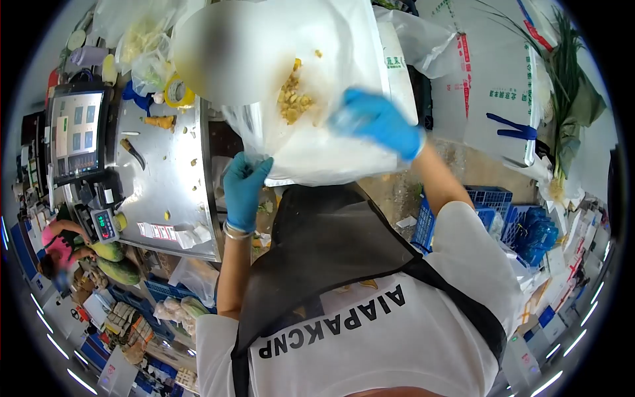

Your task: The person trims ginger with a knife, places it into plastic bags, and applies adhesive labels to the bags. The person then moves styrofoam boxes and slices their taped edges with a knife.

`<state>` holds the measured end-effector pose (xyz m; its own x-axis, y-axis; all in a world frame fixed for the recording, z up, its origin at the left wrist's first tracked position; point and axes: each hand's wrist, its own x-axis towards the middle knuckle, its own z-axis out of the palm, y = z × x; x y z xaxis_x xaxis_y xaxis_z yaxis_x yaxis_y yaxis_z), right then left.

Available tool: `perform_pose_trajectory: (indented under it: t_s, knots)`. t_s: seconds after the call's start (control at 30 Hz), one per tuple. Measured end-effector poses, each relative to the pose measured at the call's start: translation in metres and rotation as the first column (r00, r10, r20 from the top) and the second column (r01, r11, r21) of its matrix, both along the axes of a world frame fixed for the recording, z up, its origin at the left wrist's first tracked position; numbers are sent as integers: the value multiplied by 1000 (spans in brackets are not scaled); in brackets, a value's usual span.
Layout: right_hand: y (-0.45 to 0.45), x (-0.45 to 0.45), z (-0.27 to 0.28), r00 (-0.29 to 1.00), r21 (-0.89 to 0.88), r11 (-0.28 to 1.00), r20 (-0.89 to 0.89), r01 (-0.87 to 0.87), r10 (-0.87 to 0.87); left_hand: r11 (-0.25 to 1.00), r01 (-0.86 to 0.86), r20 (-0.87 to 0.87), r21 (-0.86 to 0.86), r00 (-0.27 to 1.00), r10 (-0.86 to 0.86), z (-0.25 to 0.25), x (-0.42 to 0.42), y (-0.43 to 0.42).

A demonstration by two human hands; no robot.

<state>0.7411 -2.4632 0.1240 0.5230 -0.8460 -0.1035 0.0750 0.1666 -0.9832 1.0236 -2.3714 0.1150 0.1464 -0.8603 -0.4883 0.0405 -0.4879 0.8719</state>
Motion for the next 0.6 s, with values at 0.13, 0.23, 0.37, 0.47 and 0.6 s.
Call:
perform_pose_trajectory:
  t_s: [0.13,0.23,0.37,0.47,0.6]
  knots:
    - [36,59,-27,963,-260,945,-232,-199,139,949,210,14,-234,977,-213,37,-49,-4]
    - [43,79,-96,951,-202,958,-275,-203,144,747,611,314,-262,786,-532,50,-63,1]
    - [10,50,-96,928,-96,943,238,318,-288,714,425,602,-557,798,-5,14,-51,35]
    - [2,2,-41,725,-39,809,471,586,-502,725,615,725,-310,646,-238,-39,-23,51]
    - [58,-39,22,388,-959,276,-232,63,-892,340,932,962,123,-27,-273,-106,-21,48]
